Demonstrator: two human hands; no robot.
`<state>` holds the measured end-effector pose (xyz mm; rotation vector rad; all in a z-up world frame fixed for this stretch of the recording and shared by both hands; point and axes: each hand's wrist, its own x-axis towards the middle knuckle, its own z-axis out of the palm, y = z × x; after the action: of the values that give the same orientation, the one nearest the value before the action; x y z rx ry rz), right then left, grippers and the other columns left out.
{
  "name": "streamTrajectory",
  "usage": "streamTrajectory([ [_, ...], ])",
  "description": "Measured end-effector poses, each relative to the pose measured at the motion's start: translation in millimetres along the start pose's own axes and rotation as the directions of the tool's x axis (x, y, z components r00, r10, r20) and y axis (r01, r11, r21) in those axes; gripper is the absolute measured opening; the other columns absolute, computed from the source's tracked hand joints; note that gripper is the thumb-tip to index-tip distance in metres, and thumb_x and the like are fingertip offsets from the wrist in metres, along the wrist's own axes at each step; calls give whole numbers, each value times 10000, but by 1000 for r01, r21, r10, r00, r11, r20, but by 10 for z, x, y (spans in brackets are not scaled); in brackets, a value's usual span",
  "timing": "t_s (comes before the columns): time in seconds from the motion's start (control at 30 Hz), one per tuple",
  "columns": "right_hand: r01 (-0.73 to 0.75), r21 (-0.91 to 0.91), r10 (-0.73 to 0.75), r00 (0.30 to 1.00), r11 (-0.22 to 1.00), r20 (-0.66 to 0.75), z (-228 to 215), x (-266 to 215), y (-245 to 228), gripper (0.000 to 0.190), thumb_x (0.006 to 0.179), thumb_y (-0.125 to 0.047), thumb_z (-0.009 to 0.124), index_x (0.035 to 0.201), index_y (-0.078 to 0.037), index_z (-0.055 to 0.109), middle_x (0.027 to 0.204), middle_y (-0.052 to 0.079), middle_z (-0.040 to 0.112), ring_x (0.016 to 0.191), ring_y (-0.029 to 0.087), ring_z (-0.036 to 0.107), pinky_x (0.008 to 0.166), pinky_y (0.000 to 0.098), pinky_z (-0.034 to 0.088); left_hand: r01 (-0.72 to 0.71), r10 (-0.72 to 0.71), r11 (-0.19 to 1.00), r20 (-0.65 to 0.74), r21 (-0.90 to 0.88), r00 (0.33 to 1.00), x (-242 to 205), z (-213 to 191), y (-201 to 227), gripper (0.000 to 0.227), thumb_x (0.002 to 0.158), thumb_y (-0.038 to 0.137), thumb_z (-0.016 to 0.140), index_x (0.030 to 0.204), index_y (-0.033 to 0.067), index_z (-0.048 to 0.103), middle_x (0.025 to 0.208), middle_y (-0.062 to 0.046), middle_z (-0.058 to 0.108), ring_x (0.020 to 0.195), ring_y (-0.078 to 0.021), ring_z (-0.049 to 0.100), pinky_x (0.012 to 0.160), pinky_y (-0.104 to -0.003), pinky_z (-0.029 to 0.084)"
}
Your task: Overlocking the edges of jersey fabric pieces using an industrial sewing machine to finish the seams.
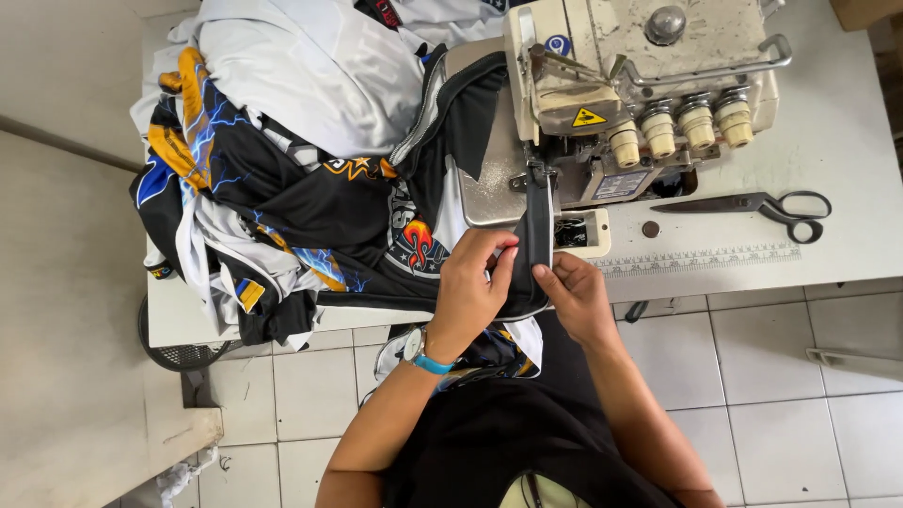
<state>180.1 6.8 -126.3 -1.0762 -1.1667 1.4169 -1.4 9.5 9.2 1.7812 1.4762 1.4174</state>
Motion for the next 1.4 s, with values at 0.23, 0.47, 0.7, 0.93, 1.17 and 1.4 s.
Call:
streamTrajectory([
  [0.23,80,-188,-80,997,979,4,-182,222,127,168,1032,-97,650,1018,56,718,675,98,689,587,134,647,554,266,574,-226,250,946,-75,234,965,132,19,-28,50,968,121,700,1015,106,690,871,-17,622,761,-219,682,667,-298,578],
  [0.47,104,-183,-102,995,978,19,-145,320,44,167,1034,-90,650,1014,65,710,668,107,677,583,136,643,566,262,575,-293,338,901,-95,321,936,-209,-108,-458,162,951,247,739,984,111,657,910,-18,578,835,-224,650,732,-305,563],
  [0.7,89,-155,-90,996,984,1,59,212,-241,130,1006,-50,665,1050,69,693,804,132,692,697,157,671,636,311,635,-302,-23,700,444,647,896,-787,-758,-770,298,791,313,813,1005,139,700,1020,-111,638,1169,-363,604,1045,-514,430],
  [0.93,105,-262,-93,994,959,57,174,-243,-701,345,1027,-300,576,1205,-12,638,947,39,651,899,136,567,789,267,462,-510,298,836,614,201,731,-1004,-220,469,292,1024,421,570,996,141,647,862,-78,546,710,-289,608,556,-404,485],
  [1.17,-115,252,120,993,961,-5,131,-459,-446,209,1025,-37,563,1115,122,665,812,117,666,668,143,641,606,274,579,62,-55,996,100,-66,993,-647,-3,-156,155,1041,223,542,978,115,633,855,-58,540,812,-325,620,713,-358,510],
  [1.4,-42,75,41,999,996,14,187,-463,-409,200,957,-113,709,1034,72,719,813,117,652,679,145,605,592,281,531,451,-272,780,414,-434,869,-770,72,-456,227,1054,225,579,920,93,707,751,26,638,781,-105,596,699,-261,520],
])
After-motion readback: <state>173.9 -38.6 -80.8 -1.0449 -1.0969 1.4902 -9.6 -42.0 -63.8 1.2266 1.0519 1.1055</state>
